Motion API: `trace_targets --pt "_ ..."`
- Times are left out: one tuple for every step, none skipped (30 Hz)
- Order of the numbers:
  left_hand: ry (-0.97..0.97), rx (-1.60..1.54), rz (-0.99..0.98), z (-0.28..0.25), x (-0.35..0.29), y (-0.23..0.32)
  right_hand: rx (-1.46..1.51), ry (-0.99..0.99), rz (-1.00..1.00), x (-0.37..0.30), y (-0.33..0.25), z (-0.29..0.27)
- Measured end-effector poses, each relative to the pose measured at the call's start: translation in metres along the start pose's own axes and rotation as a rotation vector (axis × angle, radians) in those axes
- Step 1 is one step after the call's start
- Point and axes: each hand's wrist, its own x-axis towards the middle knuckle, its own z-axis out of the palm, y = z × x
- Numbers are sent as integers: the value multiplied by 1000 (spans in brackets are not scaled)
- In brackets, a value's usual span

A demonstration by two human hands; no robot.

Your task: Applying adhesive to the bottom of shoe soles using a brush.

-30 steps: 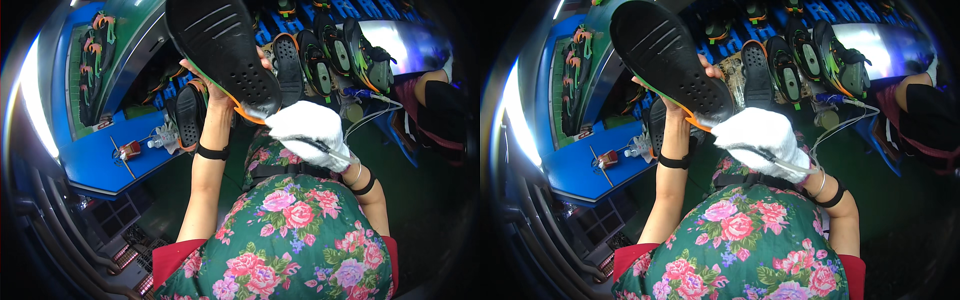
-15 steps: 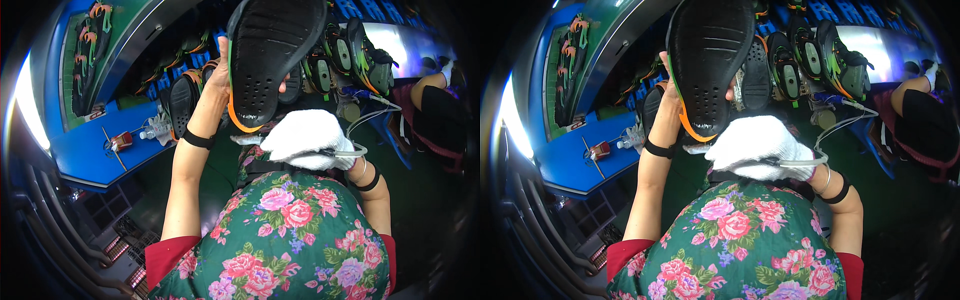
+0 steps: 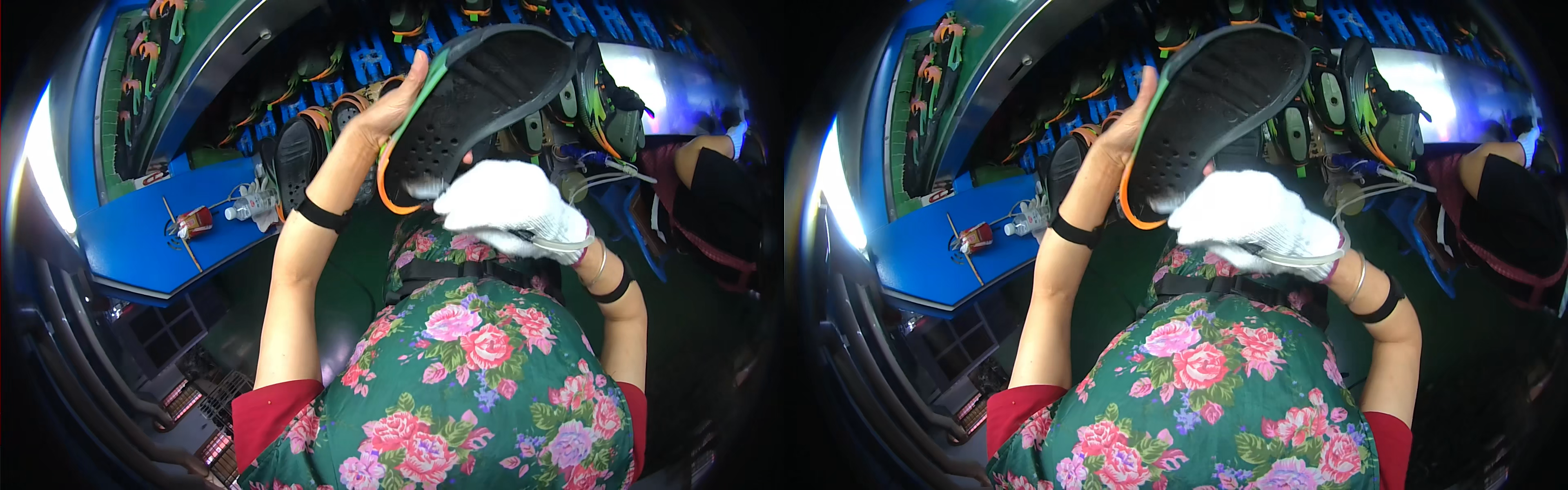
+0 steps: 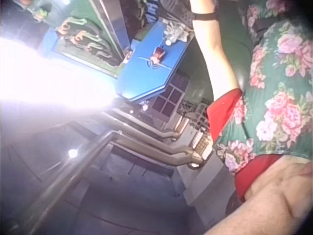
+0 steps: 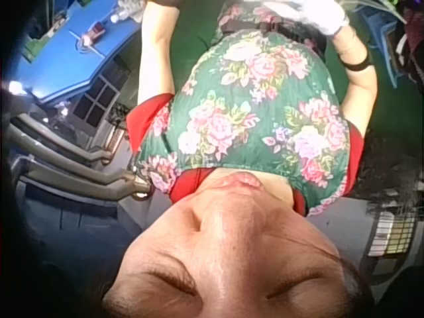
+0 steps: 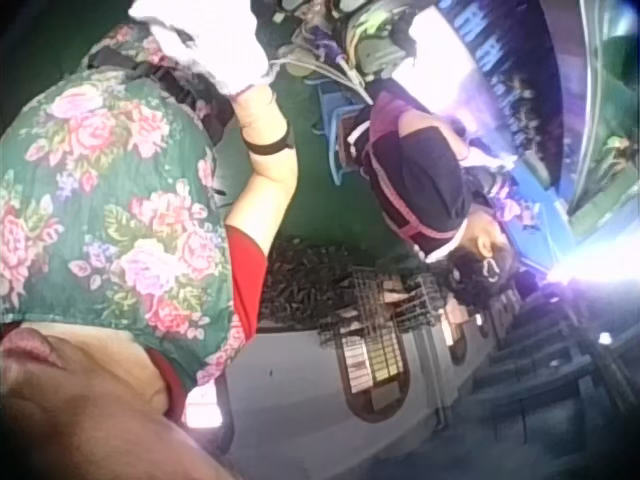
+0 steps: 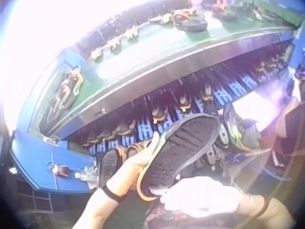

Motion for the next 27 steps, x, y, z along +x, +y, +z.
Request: trace_targets --pt "7 26 -6 -1 -1 -1 142 -37 28 2 -2 -1" --pt "-2 -56 20 -1 -1 -6 294 -7 134 3 -5 -3" --pt "-12 -137 47 0 -3 -14 330 17 174 1 -5 -8" --pt "70 -189 63 -1 -1 -25 384 138 236 -3 -6 -11" --pt "90 -307 66 -2 -3 -35 443 256 292 -7 -4 -12" --pt "161 -230 134 -2 -6 -44 357 371 288 -7 -3 -14" --pt "233 -156 203 -1 -10 -54 201 408 294 0 -7 -19" --pt "100 -422 218 -6 -12 -68 106 437 315 6 -9 -20" --pt "-36 -686 228 -10 -15 -81 16 464 337 10 -8 -20" --pt "3 -422 354 -4 -14 -88 31 443 309 12 -7 -24" --pt "52 -337 383 6 -14 -90 49 420 284 11 -4 -28" --pt "230 -240 329 16 -15 -90 -16 343 231 9 -1 -33" --pt "406 -142 274 30 -15 -87 -61 290 231 7 -2 -35" --pt "402 -56 196 29 -20 -85 -143 271 196 8 -4 -34" --pt "505 76 86 31 -28 -84 -227 252 161 8 -6 -31" --pt "462 -22 90 19 -34 -92 -256 237 113 5 -3 -26" --pt "420 -120 95 3 -40 -100 -259 256 92 5 -5 -22" --pt "345 -259 162 1 -44 -99 -255 291 104 7 -10 -20" --pt "180 -454 272 -11 -50 -112 -248 324 115 10 -17 -17" --pt "88 -656 337 10 -48 -101 -259 331 132 9 -21 -16" --pt "-3 -858 397 30 -47 -89 -253 348 149 6 -22 -15" --pt "61 -830 439 46 -46 -75 -242 390 157 5 -23 -11" --pt "58 -828 433 57 -46 -70 -227 435 165 6 -25 -8" --pt "-28 -876 421 67 -46 -68 -230 442 168 7 -27 -9" --pt "-114 -925 406 72 -44 -70 -233 477 156 10 -30 -11" --pt "-287 -933 419 58 -40 -78 -227 508 137 13 -31 -11" --pt "-260 -800 468 44 -39 -85 -262 503 117 14 -31 -12"
